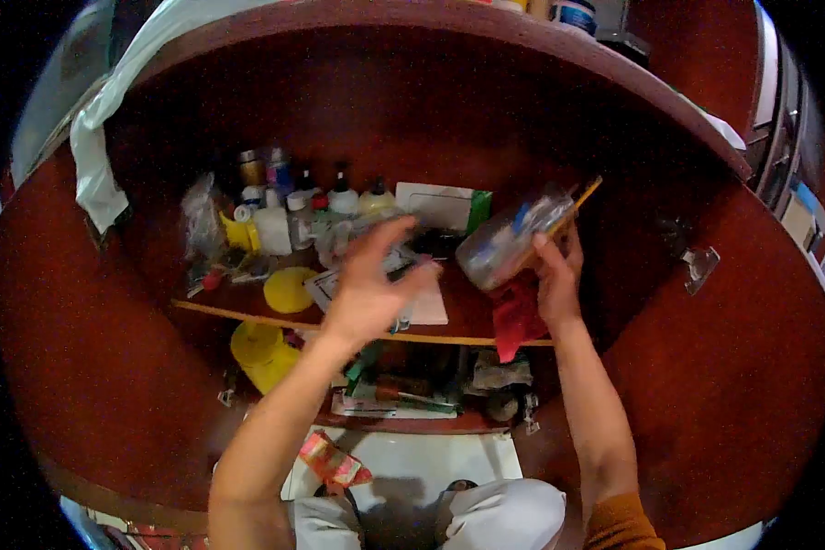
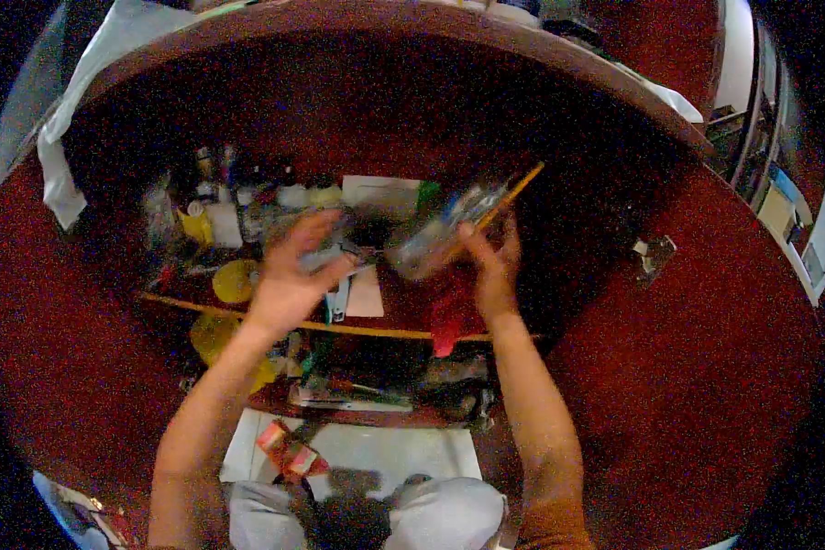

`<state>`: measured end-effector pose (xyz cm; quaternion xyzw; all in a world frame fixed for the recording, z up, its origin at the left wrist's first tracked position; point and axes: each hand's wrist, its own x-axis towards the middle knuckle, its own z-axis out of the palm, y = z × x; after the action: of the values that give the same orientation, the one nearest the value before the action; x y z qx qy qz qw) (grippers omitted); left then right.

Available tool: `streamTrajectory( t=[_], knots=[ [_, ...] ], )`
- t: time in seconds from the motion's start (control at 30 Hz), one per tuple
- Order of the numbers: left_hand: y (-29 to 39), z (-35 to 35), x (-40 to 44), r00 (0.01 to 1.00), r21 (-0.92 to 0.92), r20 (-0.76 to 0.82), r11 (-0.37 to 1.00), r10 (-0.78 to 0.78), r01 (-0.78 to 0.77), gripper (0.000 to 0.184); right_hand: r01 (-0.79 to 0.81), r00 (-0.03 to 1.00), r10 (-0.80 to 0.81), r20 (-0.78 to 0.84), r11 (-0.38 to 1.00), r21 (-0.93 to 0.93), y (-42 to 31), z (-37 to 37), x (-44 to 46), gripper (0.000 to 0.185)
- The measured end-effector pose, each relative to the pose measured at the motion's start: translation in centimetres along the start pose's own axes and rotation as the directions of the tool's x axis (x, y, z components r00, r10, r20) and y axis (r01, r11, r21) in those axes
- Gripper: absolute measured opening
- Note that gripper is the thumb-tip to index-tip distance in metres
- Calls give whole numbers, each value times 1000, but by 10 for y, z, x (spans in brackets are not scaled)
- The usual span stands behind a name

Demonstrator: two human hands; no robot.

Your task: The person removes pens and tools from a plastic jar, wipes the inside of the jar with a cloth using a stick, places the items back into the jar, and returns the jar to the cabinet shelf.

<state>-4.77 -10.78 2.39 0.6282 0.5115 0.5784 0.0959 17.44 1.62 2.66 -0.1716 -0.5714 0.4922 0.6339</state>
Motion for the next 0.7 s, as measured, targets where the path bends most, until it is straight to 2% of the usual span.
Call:
streamTrajectory(
  t=[0.1,0.13,0.2,0.27,0.37,0.47,0.5,0.53,0.6,0.63,0.67,0.7],
  knots=[
    [27,13,-19,970,138,214,987,-114,85,100,32,983,-34,179,999,14,-6,22,-39,65],
    [29,15,-25,959,138,247,984,-142,111,102,38,970,-41,240,999,16,-8,29,-51,67],
    [29,12,-37,937,91,289,980,-198,179,97,14,961,-31,274,998,64,-6,39,-71,76],
    [28,8,-57,969,170,188,977,-158,126,93,-17,939,18,343,1000,-5,-7,39,-86,72],
    [23,1,-86,992,274,92,960,-86,58,88,-264,889,141,435,935,238,-14,48,-94,65],
    [20,1,-107,998,351,60,936,-34,10,83,-451,848,266,458,818,358,-6,50,-109,58],
    [21,-1,-109,998,387,60,922,-3,-21,82,-430,875,292,386,834,344,-3,54,-114,49],
    [23,-2,-111,998,422,60,905,29,-51,82,-401,897,302,324,865,301,-2,53,-115,46],
    [28,-4,-114,996,439,93,897,10,-50,82,-340,933,301,196,917,209,3,52,-114,42],
    [29,-5,-117,994,447,111,894,-3,-47,81,-263,961,242,134,948,177,3,51,-111,37],
    [29,-4,-122,991,418,126,908,-47,-10,81,-282,959,279,39,944,170,-3,48,-108,32],
    [26,-2,-126,986,388,139,921,-88,27,81,-278,960,278,29,937,211,-6,43,-104,30]
  ],
)
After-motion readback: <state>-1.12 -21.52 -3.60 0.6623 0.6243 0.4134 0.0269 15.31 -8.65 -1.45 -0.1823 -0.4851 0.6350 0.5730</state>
